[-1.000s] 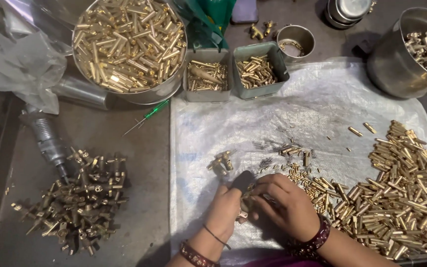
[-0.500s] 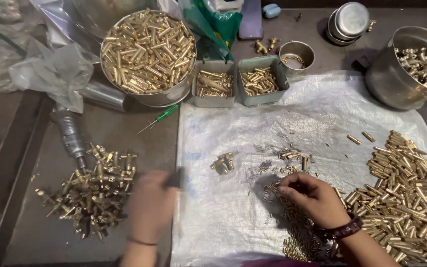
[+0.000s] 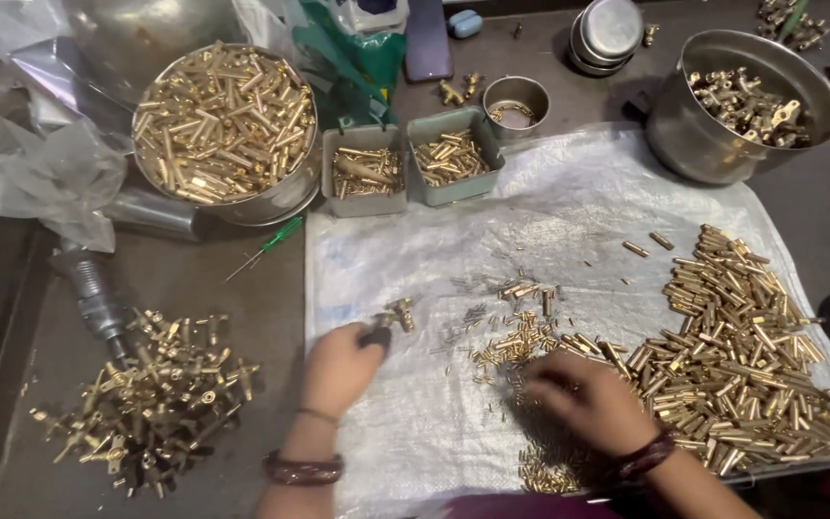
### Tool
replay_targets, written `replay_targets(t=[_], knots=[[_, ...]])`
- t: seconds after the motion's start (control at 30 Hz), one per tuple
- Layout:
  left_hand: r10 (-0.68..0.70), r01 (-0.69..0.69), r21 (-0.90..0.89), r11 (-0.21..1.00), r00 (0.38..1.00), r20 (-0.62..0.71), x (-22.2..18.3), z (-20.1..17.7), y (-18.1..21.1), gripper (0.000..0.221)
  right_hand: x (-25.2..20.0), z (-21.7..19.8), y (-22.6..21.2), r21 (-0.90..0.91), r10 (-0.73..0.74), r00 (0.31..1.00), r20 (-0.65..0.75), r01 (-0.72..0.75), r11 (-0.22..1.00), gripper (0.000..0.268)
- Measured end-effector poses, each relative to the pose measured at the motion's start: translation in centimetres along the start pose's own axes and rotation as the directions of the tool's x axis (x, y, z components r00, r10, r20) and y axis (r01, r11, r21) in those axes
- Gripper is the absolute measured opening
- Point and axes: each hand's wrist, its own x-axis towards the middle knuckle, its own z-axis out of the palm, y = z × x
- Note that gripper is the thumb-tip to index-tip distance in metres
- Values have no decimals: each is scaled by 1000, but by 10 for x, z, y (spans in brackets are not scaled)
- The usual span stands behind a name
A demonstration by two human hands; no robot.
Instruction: The person sorts small brass fittings at a workbench, picking individual pieces from a pile, checking each one, and placing it into separate piles by type. They also pour additional fittings from a metal bowl onto the mat to continue sorting.
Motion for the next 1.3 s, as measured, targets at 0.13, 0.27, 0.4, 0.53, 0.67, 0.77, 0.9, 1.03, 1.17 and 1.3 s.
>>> replay_targets(t=[0.13, 0.27, 0.4, 0.53, 0.67, 0.77, 0.9, 1.03, 1.17, 1.3], knots=[[9, 66, -497, 865, 989, 147, -24, -32, 23, 26, 20, -35, 28, 33, 241, 956, -164, -239, 970, 24], [123, 51, -643, 764, 967, 223, -37, -30, 52, 34, 49, -35, 30, -268, 31, 970, -241, -97, 959, 21], [161, -48, -638, 769, 980, 121, -12, -4, 13, 39, 72, -27, 29, -609, -216, 973, -80, 124, 784, 22], [181, -170, -670, 722, 982, -54, 12, 8, 23, 44, 64, -25, 33, -653, -191, 978, -83, 91, 752, 23], [116, -161, -530, 833, 986, -118, 16, 39, 36, 52, 57, -27, 29, -594, -194, 974, -115, 89, 800, 30], [117, -144, -362, 921, 989, -96, -2, 60, 54, 52, 56, -29, 27, -612, -230, 970, -81, 134, 780, 36], [65, -50, -231, 972, 996, 58, -26, 59, 88, 49, 54, -31, 23, -644, -236, 969, -71, 136, 753, 30], [93, -71, -219, 973, 992, 91, -39, 55, 115, 51, 32, -60, -20, -531, -97, 991, -91, 34, 847, 20], [248, -191, -284, 940, 951, 182, -60, 87, 115, 54, -7, -53, -39, 13, -249, 937, -245, 260, 966, 17], [207, -104, -298, 949, 918, 338, -72, 107, 114, 45, -17, -30, -28, 184, -285, 915, -287, 345, 920, 17]])
